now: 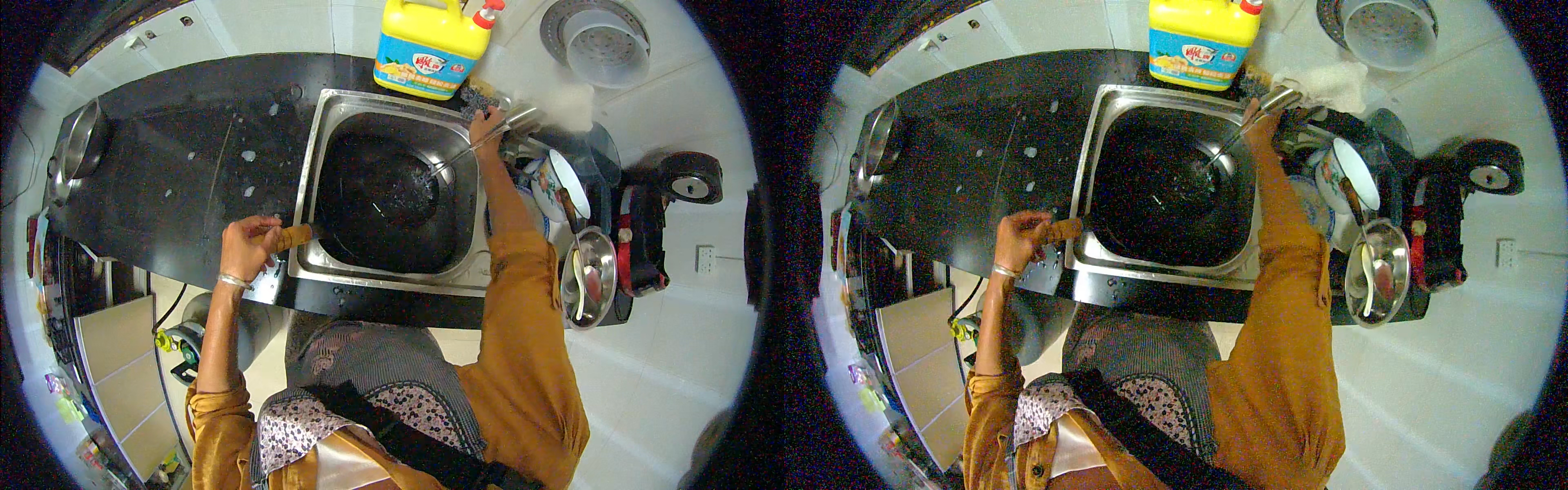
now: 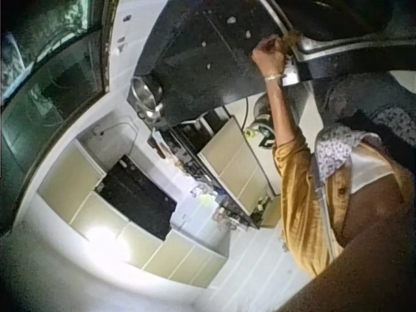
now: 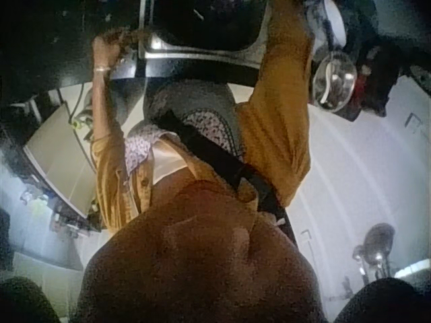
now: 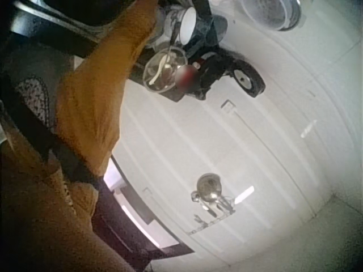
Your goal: The person wipes a range hood with a tissue, then carries a wok and a spatula to the sink. They wash the spatula and the wok using a scrubber and water, rinsing both items thoroughly before placing them aside.
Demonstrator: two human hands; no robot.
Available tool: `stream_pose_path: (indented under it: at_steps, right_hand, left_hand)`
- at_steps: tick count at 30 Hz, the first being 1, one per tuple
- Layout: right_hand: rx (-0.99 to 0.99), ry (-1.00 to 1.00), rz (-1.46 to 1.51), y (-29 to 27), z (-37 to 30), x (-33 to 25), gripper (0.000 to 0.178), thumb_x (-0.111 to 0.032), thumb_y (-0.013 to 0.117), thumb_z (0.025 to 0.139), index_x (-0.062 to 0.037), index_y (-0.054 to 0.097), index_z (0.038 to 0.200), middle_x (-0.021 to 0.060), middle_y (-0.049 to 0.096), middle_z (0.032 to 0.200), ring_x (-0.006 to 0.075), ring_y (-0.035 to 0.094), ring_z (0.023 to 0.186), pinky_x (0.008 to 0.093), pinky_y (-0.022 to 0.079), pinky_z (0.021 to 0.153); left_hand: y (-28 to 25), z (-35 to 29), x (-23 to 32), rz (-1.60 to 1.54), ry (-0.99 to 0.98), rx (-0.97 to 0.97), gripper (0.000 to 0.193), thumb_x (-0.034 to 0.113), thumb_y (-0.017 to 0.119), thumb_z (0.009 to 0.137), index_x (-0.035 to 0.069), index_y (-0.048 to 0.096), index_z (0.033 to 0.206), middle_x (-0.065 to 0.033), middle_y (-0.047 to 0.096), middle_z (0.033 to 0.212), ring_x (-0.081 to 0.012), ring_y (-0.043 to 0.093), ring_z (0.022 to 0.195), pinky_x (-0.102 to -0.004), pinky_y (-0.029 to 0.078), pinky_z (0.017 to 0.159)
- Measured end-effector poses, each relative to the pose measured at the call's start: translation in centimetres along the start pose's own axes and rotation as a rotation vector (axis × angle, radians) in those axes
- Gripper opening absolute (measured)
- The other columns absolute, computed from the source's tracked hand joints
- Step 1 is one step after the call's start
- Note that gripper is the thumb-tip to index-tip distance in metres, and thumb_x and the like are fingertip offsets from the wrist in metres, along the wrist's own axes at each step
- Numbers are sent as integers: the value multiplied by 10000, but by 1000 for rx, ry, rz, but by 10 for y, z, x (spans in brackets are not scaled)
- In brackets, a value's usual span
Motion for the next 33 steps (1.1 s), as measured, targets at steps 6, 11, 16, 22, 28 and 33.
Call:
stream_pose_path:
  at_steps: [6, 11, 16, 22, 28, 33]
  right_hand:
    - [-728, 1310, 1356, -63, -62, -73, 205, -210, 516, 826, -13, 557, 862, 106, 578, 769, 223, 553, 715, 341, 477, 701]
    - [-812, 1443, 1677, -46, -86, -81, 255, -292, 453, 877, -48, 494, 812, 93, 523, 691, 197, 507, 646, 294, 432, 533]
    - [-869, 1420, 1692, -58, -63, -108, 258, -311, 453, 885, -85, 458, 761, 22, 419, 606, 121, 403, 499, 221, 319, 390]
    - [-834, 1461, 1837, -65, -48, -129, 272, -274, 433, 895, -102, 415, 686, 1, 377, 548, 93, 329, 407, 209, 242, 315]
    - [-701, 1452, 1804, -64, -54, -143, 310, -323, 458, 875, -114, 421, 650, -21, 361, 500, 92, 295, 382, 226, 229, 333]
    - [-430, 935, 660, -31, -51, -101, 367, -312, 475, 843, -46, 595, 622, 82, 574, 567, 194, 556, 535, 317, 439, 521]
  left_hand:
    - [-1, 2, -7, 11, 20, 17, 168, 97, 590, 780, -21, 623, 895, -97, 624, 676, -108, 537, 402, -227, 385, 319]
    - [-1, 1, -8, 38, 21, -5, 212, 151, 612, 772, -5, 619, 915, -113, 623, 656, -162, 577, 444, -271, 434, 374]
    - [21, -9, 42, 660, 469, 127, 296, 219, 626, 751, 21, 610, 971, -193, 618, 766, -297, 617, 689, -356, 489, 622]
    - [148, 66, 71, -282, 210, -295, 488, 405, 550, 818, 55, 512, 1155, -136, 560, 1076, -250, 556, 965, -358, 442, 820]
    - [260, 107, 99, -1522, -264, -535, 611, 631, 308, 822, 114, 480, 1099, -85, 542, 1011, -271, 528, 918, -441, 451, 779]
    - [288, 79, 116, -1224, -209, -306, 468, 501, 457, 830, 120, 493, 1100, -49, 557, 1005, -151, 522, 787, -306, 459, 651]
Point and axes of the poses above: each hand's wrist, its own z-axis towards the middle knuckle, its own y-axis out of the palm, x = y × z, the point moved 4 cm from there along z, towards the middle knuckle
